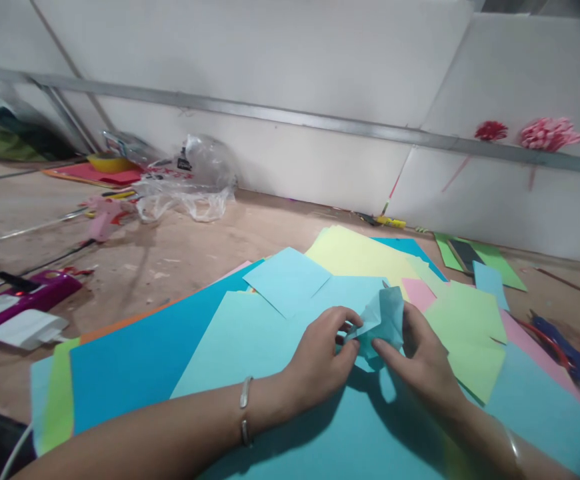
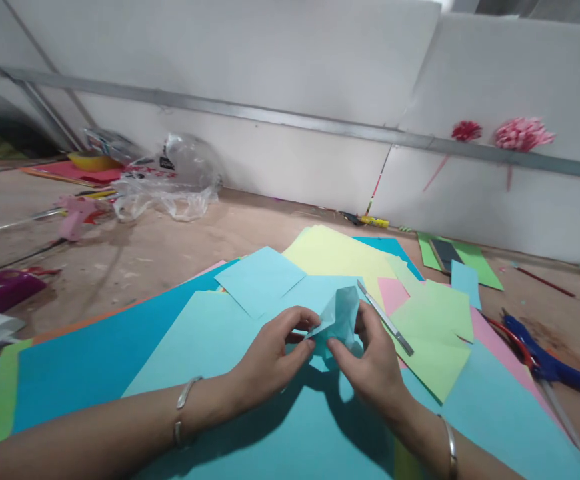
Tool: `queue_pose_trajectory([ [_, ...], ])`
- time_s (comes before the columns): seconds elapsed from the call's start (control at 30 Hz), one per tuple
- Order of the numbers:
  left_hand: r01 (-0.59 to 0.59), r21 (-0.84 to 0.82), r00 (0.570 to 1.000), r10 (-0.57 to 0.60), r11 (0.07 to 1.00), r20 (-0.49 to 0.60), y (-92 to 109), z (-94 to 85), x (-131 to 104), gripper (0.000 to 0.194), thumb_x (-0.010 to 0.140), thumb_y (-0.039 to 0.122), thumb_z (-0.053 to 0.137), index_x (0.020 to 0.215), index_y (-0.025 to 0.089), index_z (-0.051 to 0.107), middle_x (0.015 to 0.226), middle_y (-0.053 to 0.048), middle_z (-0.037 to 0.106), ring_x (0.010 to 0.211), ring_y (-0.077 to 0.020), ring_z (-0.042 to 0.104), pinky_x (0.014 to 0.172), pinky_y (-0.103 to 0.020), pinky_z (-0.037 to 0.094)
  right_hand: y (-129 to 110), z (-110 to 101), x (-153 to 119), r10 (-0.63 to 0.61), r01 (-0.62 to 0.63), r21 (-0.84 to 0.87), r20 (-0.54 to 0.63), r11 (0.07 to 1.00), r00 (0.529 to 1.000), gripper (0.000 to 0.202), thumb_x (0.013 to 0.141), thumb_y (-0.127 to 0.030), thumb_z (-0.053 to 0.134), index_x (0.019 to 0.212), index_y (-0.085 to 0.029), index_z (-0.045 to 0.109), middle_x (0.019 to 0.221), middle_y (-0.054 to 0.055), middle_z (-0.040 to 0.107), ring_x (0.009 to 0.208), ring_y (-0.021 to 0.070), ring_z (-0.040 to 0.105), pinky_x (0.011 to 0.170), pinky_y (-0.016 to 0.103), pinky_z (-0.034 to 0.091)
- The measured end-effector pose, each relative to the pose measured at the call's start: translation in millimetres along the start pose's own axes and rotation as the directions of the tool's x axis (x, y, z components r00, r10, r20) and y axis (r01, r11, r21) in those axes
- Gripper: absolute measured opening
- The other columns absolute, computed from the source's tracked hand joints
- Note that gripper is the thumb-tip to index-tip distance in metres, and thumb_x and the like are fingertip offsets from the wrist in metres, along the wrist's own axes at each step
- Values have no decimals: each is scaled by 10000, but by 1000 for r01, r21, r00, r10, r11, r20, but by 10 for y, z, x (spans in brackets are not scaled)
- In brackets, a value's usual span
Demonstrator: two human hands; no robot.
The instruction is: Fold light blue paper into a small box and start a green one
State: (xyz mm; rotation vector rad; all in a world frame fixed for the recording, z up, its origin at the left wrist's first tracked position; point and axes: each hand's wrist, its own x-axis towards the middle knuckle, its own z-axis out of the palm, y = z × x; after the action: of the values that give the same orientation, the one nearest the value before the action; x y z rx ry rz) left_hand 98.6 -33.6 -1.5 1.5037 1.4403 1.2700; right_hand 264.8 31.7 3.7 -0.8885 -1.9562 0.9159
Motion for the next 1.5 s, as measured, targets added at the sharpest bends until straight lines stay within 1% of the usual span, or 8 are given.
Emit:
queue_pose_trajectory([
  [0.1,-115,54,993,116,992,0,-7,9,-26,231,765,81,516,970,183,546,997,-63,620,935,-198,590,811,-341,514,10,-29,15,-27,27,14,-21,1000,999,596,814,-287,660,1358,-235,423,1254,113,636,1140,252,625,882,386,553],
  [0.2,-161,140,987,163,977,0,-11,3,-31,311,701,34,487,969,184,538,951,-46,614,844,-180,572,775,-332,491,8,-87,31,-123,115,-101,-76,988,989,765,837,-237,647,1497,-255,262,1319,127,591,1171,257,607,933,443,530],
  [0.43,-64,115,998,65,991,-2,-46,-15,33,212,674,57,476,823,194,538,794,3,586,747,-157,537,695,-290,430,-91,-147,21,-531,514,-450,99,731,842,356,869,-83,559,1201,-209,591,1203,116,604,1132,221,589,929,367,527],
  [0.63,-57,44,994,52,997,95,-24,-11,-1,270,635,62,494,866,180,565,885,-35,633,850,-192,579,791,-331,462,-158,-157,19,-519,513,-380,97,769,849,198,831,-22,505,802,-198,588,1118,89,586,880,152,611,738,290,542],
  [0.8,53,-6,974,-50,999,222,3,-21,-11,646,635,141,621,1261,119,465,1189,-149,617,1054,-291,593,921,-437,469,-183,-201,18,-509,491,-343,43,801,860,199,823,-9,480,845,-198,538,1093,85,586,928,161,593,794,314,527],
  [1.0,55,1,964,-53,998,261,-16,-27,28,431,646,69,524,1058,155,615,1070,-86,694,1003,-264,627,907,-385,477,-105,-153,28,-586,575,-472,144,668,798,249,796,24,482,863,-187,596,1142,117,548,925,197,555,722,340,505],
  [1.27,72,-17,978,-67,997,196,-20,-11,11,465,649,55,526,1097,158,599,1066,-74,697,979,-243,633,881,-365,482,-63,-85,18,-635,666,-506,266,548,725,193,804,-29,573,929,-170,613,1005,99,658,931,250,577,781,416,460],
  [1.5,43,-17,984,-39,999,175,-19,-7,0,547,634,86,572,1175,154,531,1181,-112,647,1096,-277,592,989,-434,447,-179,-64,-22,-652,669,-449,220,592,725,220,781,-53,607,970,-165,625,1075,144,630,961,255,594,796,421,510],
])
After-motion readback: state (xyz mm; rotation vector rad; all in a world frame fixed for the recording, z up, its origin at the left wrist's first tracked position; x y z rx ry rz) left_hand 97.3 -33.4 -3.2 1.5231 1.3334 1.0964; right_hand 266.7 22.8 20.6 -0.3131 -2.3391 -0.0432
